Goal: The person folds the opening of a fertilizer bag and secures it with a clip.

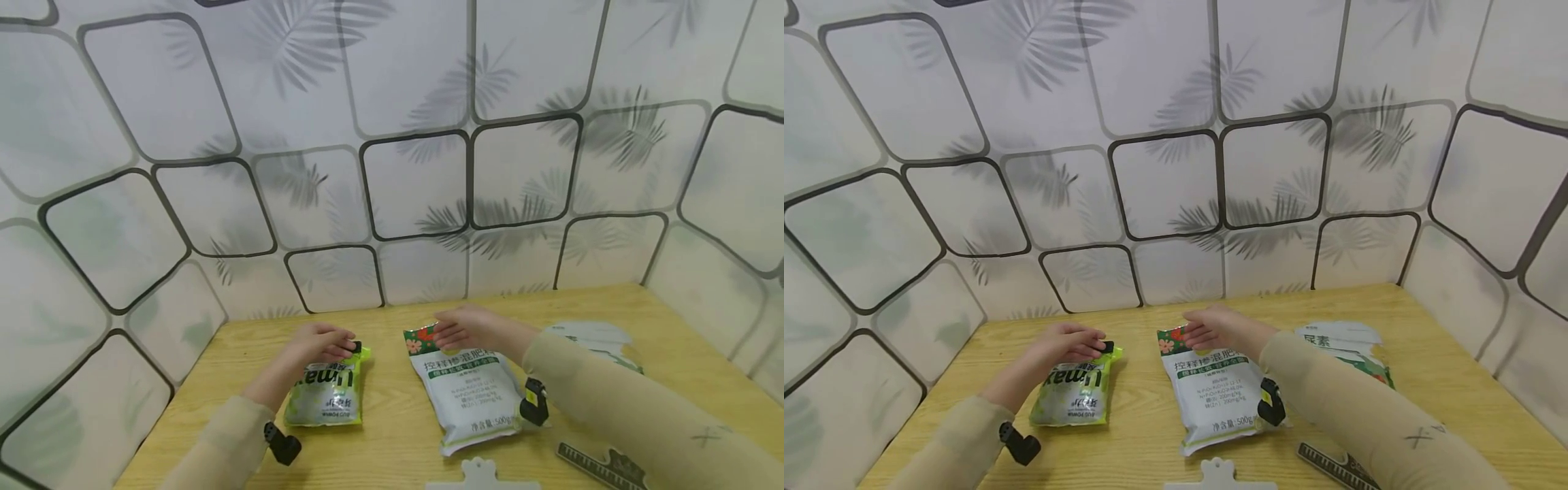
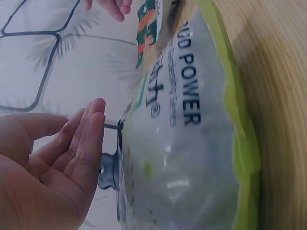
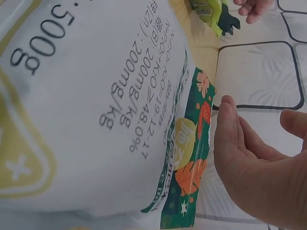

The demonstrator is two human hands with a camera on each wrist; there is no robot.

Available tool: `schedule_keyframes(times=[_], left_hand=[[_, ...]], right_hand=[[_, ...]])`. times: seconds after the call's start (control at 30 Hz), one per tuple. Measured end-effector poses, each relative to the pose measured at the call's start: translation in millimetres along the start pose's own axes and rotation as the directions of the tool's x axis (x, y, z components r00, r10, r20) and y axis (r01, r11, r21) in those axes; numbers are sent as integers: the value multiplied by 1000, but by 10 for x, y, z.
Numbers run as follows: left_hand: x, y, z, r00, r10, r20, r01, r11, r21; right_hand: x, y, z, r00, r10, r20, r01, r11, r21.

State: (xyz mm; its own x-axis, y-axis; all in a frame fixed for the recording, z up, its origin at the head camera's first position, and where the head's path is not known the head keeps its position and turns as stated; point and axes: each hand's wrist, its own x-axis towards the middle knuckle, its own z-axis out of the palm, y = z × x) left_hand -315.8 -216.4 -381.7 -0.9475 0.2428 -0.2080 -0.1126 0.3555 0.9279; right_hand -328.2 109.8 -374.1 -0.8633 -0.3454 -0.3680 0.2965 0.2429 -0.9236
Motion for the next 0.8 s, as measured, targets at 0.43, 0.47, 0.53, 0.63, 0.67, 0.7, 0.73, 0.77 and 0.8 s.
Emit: schedule_keyframes(times=[0.43,0.47,0.53,0.63,0.67,0.7,0.73,0.77,0.8], left_hand=[[117,35,314,998,45,44,-45,999,-2],[120,39,331,997,48,54,-48,999,-1],[132,43,363,997,45,63,-45,999,-6],[151,63,412,996,33,79,-31,999,-19],[155,72,430,996,30,85,-29,999,-19],[163,75,448,995,30,90,-28,999,-19],[167,78,465,994,32,100,-31,999,-14],[172,78,483,994,36,105,-36,999,-9],[175,78,503,993,40,110,-40,999,-3]], right_hand=[[-67,72,-189,1000,-11,-26,10,1000,-29],[-77,79,-208,1000,-13,-22,12,999,-33],[-98,88,-241,1000,-10,-22,9,999,-31],[-126,102,-302,1000,-7,-26,7,1000,-30],[-137,106,-323,1000,-6,-28,5,1000,-30],[-145,110,-345,1000,-5,-30,4,1000,-29],[-152,116,-368,1000,-5,-29,5,1000,-26],[-165,120,-388,1000,-6,-25,5,1000,-27],[-180,120,-404,1000,-3,-30,2,1000,-24]])
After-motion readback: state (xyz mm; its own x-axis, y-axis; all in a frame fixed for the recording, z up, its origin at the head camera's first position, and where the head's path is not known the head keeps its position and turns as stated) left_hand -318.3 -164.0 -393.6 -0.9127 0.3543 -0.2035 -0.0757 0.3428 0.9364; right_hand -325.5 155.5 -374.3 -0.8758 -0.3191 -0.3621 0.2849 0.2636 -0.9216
